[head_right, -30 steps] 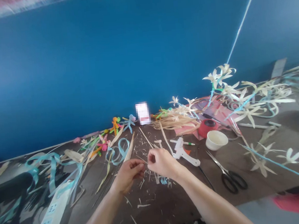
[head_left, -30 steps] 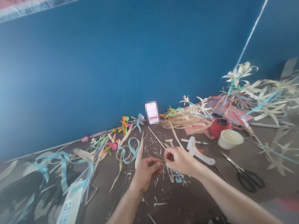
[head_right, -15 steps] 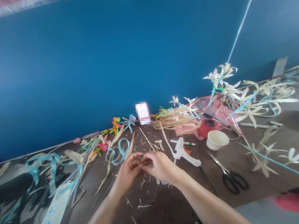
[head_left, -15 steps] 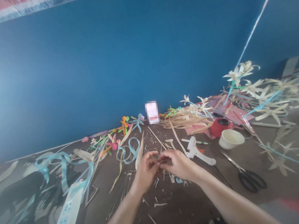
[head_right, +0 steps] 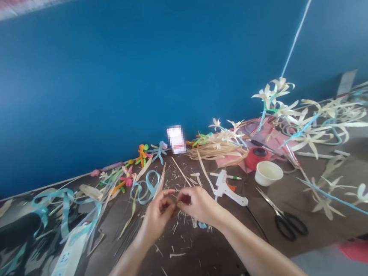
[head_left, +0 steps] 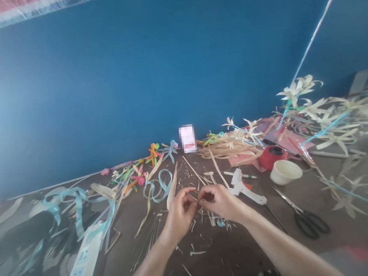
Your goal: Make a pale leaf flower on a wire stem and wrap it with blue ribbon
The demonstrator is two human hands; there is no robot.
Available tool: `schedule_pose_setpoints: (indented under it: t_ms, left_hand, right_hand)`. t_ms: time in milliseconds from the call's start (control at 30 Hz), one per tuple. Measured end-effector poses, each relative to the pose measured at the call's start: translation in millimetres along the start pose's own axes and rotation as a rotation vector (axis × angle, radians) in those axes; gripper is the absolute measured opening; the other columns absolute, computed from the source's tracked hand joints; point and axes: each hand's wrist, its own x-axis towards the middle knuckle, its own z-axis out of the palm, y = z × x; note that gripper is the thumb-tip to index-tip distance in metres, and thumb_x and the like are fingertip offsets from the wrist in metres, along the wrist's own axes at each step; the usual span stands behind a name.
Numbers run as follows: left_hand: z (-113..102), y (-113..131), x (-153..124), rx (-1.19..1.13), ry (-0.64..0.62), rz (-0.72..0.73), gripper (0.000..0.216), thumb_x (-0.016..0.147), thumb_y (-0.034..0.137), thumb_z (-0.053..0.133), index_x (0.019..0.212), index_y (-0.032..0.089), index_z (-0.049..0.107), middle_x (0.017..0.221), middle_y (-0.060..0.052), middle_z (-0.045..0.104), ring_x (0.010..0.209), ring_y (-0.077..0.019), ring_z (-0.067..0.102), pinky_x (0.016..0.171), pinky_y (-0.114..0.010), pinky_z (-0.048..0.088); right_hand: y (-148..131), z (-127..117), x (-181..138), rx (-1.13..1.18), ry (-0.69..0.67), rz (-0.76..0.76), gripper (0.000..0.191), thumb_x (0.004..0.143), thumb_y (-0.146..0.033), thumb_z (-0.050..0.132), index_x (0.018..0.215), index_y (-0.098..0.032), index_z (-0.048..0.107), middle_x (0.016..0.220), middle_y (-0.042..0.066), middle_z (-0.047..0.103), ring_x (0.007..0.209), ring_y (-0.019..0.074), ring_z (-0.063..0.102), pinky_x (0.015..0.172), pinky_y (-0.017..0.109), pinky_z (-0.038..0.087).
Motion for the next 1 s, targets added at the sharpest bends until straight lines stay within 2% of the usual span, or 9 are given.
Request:
schedule_pose_setpoints:
  t_ms: [233,500,667,867,1000]
  left_hand:
    - [-0.6,4.9,-3.3,-0.049,0.011,-0.021,0.028,0.079,0.02,0.052,0.107,0.017,0.047,0.063,0.002,0.055,0.06,-0.0124,0.054,0.058,-0.023,0.042]
    - [-1.0,7.7,-3.3,-0.059,0.037,-0.02,0.028,0.078,0.02,0.051,0.106,0.017,0.048,0.064,0.001,0.056,0.06,-0.0128,0.055,0.058,-0.024,0.043]
    - [-3.1,7.8,-3.0,0.072,0.115,0.008,0.029,0.078,0.019,0.05,0.107,0.018,0.049,0.064,0.001,0.056,0.06,-0.0137,0.055,0.06,-0.025,0.043]
    - [1.2,6.3,-4.6,0.176,0.156,0.059,0.031,0.077,0.018,0.05,0.108,0.019,0.05,0.065,0.002,0.054,0.06,-0.0129,0.053,0.058,-0.023,0.042]
    - [4.0,6.6,-5.3,0.217,0.156,0.075,0.032,0.078,0.019,0.049,0.109,0.02,0.05,0.067,0.002,0.056,0.059,-0.0116,0.052,0.057,-0.022,0.042]
  right_hand:
    - [3.6,-0.4,0.2,0.169,-0.001,0.019,0.006,0.073,-0.017,0.055,0.072,-0.017,0.061,0.06,-0.003,0.056,0.055,0.0092,0.048,0.05,0.018,0.035]
    - [6.3,-1.6,0.1,0.2,0.019,0.005,0.009,0.076,-0.022,0.055,0.079,-0.017,0.062,0.062,-0.003,0.057,0.055,0.0098,0.049,0.05,0.02,0.037]
    - [4.9,-6.3,-3.3,0.085,0.053,-0.027,0.032,0.071,-0.018,0.06,0.103,-0.02,0.055,0.07,-0.002,0.06,0.063,0.0124,0.056,0.059,0.023,0.043]
    - [-1.6,-6.1,-7.5,-0.075,0.167,-0.05,0.016,0.072,-0.018,0.058,0.087,-0.021,0.058,0.075,-0.001,0.062,0.069,0.014,0.058,0.064,0.024,0.043]
    - [-8.3,-4.9,-8.3,-0.157,0.224,-0.073,0.011,0.074,-0.015,0.054,0.08,-0.021,0.06,0.069,-0.002,0.06,0.064,0.013,0.056,0.061,0.023,0.041]
